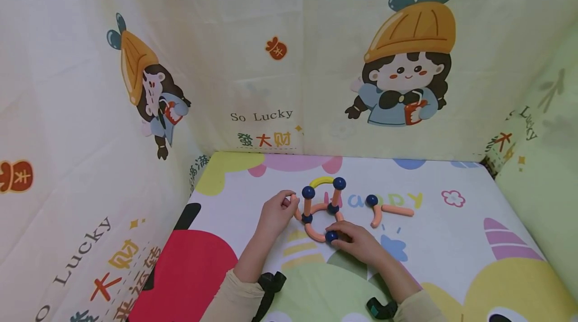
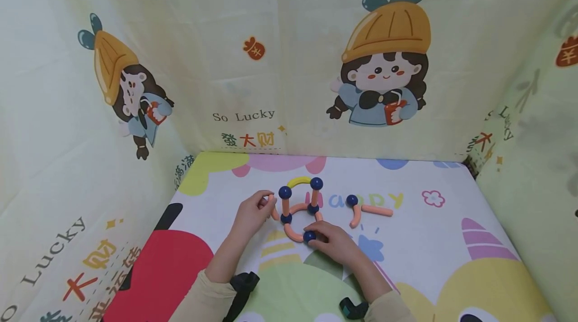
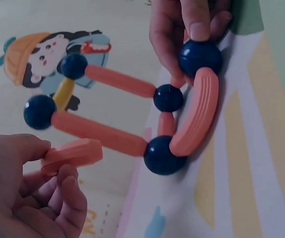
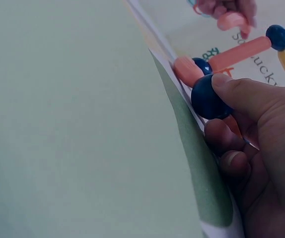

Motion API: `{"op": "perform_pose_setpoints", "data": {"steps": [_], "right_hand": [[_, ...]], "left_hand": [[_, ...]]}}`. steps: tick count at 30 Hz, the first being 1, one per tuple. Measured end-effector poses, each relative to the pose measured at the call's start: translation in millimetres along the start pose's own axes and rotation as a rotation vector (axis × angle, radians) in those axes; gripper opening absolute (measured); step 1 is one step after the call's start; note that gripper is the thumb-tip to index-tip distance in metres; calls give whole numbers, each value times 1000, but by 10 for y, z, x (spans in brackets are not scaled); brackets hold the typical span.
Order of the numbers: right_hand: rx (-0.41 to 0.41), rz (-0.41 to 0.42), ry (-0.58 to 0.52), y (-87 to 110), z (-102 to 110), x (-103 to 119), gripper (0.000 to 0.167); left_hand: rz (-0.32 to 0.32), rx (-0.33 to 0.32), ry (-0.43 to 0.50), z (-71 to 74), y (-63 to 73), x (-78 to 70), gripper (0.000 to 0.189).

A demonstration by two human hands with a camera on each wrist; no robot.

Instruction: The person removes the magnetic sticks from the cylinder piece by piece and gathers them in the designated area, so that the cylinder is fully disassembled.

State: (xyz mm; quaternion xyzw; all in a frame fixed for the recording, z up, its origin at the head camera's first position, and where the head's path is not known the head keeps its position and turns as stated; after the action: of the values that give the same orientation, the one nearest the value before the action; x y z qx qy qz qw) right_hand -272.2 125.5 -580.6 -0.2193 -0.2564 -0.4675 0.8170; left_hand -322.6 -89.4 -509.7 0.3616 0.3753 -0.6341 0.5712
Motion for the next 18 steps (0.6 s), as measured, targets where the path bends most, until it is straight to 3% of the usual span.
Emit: {"op": "perform_pose_setpoints", "data": {"steps": [7,18], "right_hand": [[9,-14,-2,6,-3,-4,32],[20,-24,-12,-1,-1,7,33]], "left_hand": [[189,35,303,-43,-162,473,34],[332,-43,512,-8,-334,1019,34]]}}
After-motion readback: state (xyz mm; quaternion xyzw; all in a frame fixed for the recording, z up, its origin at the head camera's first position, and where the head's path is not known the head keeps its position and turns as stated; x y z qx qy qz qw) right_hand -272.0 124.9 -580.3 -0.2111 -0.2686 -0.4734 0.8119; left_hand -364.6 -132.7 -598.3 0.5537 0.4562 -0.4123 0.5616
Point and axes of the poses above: each hand's wrist, its own y-axis away from the middle knuckle, its own z-axis out of the back of the hand, x = y × z, the point moved 10 cm from there along -y, towards the middle knuckle, and after that the axes turned 8 degrees about y, right-handed, at the moved point
